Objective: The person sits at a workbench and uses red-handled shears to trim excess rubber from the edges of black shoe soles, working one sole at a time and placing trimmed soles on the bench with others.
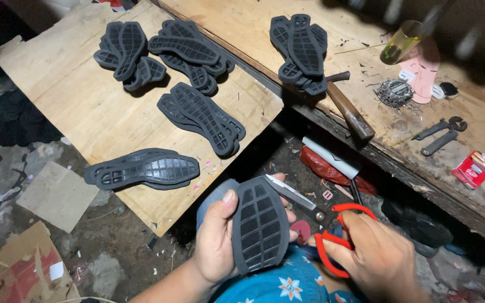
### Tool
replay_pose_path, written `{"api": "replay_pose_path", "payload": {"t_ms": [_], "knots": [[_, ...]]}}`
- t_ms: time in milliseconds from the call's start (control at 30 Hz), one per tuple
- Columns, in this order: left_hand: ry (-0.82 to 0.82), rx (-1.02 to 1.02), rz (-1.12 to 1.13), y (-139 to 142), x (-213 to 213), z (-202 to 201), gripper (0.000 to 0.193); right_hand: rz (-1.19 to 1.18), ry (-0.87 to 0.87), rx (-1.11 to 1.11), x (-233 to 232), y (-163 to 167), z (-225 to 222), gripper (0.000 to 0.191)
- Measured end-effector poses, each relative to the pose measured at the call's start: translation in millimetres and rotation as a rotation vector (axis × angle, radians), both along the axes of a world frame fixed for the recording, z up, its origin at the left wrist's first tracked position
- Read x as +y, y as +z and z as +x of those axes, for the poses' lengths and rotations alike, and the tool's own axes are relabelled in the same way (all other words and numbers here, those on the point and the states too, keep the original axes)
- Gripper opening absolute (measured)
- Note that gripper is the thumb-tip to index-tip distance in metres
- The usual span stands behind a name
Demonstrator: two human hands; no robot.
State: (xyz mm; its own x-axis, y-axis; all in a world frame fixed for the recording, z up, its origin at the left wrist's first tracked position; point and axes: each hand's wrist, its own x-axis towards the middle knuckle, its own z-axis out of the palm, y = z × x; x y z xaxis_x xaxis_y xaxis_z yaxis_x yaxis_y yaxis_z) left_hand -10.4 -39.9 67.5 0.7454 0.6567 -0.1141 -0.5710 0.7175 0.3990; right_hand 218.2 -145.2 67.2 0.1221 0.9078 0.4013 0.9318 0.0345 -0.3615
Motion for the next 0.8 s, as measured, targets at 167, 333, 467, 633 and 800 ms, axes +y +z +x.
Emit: {"api": "replay_pose_path", "payload": {"t_ms": [167, 333, 467, 633, 800], "knots": [[-0.089, -0.049, -0.016, -2.8, 5.2, -3.6, 0.076, 0.004, 0.017, -0.003, 1.4, 1.4, 4.1, 0.061], [-0.050, -0.055, 0.026, -1.4, 4.8, -3.1, 0.073, -0.047, -0.014, 0.104, 1.6, 2.5, 3.0, 0.062], [-0.083, -0.049, 0.056, -0.6, 5.0, -2.5, 0.073, -0.016, 0.003, 0.068, 1.3, 2.0, 2.1, 0.063], [-0.014, -0.014, 0.054, -0.7, 1.2, 1.5, 0.074, -0.023, 0.000, 0.037, 0.2, -4.6, 3.0, 0.063], [-0.047, -0.056, 0.027, 1.8, 7.1, 1.0, 0.073, -0.038, -0.003, 0.067, 0.0, -5.4, 4.6, 0.064]]}}
